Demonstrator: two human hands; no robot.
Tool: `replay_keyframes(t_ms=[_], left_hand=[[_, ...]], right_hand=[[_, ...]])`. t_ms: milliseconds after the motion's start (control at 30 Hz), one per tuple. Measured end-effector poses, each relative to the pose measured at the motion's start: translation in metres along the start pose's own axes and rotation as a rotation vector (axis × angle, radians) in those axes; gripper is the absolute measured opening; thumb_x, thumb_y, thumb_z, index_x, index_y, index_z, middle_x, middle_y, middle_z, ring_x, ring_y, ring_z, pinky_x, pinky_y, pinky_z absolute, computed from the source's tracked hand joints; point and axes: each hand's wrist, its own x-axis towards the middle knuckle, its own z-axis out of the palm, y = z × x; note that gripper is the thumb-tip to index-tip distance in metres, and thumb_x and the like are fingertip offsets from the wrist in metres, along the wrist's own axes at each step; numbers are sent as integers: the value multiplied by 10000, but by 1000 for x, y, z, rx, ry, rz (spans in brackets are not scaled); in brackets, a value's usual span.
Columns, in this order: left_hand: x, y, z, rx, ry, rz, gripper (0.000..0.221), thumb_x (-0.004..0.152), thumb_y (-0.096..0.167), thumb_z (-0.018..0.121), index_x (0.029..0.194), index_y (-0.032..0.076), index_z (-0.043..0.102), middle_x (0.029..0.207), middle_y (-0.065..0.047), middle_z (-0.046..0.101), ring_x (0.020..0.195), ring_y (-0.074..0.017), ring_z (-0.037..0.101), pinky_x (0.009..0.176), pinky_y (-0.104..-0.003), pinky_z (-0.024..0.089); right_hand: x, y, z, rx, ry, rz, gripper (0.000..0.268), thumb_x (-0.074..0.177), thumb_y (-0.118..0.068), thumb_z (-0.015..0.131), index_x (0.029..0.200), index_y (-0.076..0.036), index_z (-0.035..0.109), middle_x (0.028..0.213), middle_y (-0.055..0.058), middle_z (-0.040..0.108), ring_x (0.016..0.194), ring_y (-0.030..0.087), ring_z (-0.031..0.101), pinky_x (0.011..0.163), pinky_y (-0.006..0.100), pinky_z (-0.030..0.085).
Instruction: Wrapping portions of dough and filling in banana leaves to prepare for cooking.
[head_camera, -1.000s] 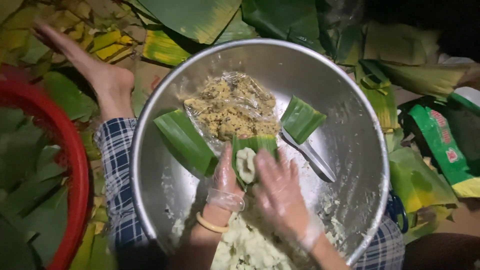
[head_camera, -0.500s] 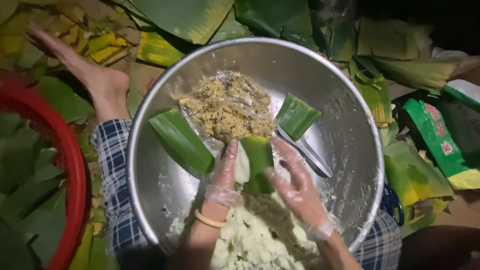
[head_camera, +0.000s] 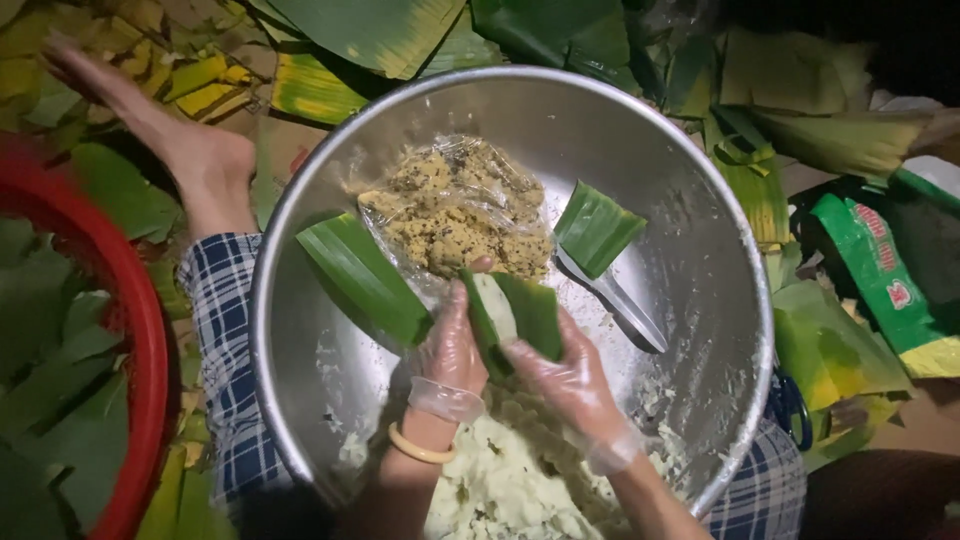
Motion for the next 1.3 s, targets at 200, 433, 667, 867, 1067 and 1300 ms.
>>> replay_keyframes(t_ms=[200,433,667,867,1067,1300], left_hand=[[1,-8,-2,112,-54,118,710,934,528,562,1481,89,451,1502,-385,293,1407,-511,314,1203,-616,132],[10,3,-5,-264,-111,-129,626,878,543,609,1374,191,464,1299,-122,550,1269,-276,507,1195,-581,246],[7,-36,-27,-495,-73,-138,350,834,136,691,1161,13,692,1154,-164,691,1005,-305,652,923,-438,546],[33,-66,-54,-318,-76,-78,348,860,96,667,1195,20,615,1022,-97,662,952,-230,609,902,-396,487],[1,14,13,-254,154,-178,929,860,262,721,1615,195,185,1688,-182,69,1530,-417,95,1236,-548,103],[2,3,3,-211,152,-194,785,843,228,722,1552,181,388,1619,-164,360,1461,-353,372,1207,-515,282]], right_hand=[[0,-29,8,-95,-109,38,919,781,-479,744,1533,-79,400,1502,305,470,1326,497,521,1042,611,522],[30,19,-24,-104,-89,290,960,779,-610,694,1539,-105,399,1530,241,446,1355,409,489,1005,502,494],[10,-31,-11,-295,-77,218,934,826,-702,516,1564,-139,409,1578,204,426,1441,417,423,1190,559,367],[27,17,-6,-442,-285,-457,895,804,-414,709,1540,-98,308,1511,211,455,1324,384,529,1039,574,522],[31,11,-20,-270,-79,-95,554,918,-332,678,1406,-82,602,1326,248,654,1195,407,661,1043,560,519],[22,-15,-7,41,30,214,551,865,-279,750,1359,-51,661,1198,262,727,998,310,713,794,422,637]])
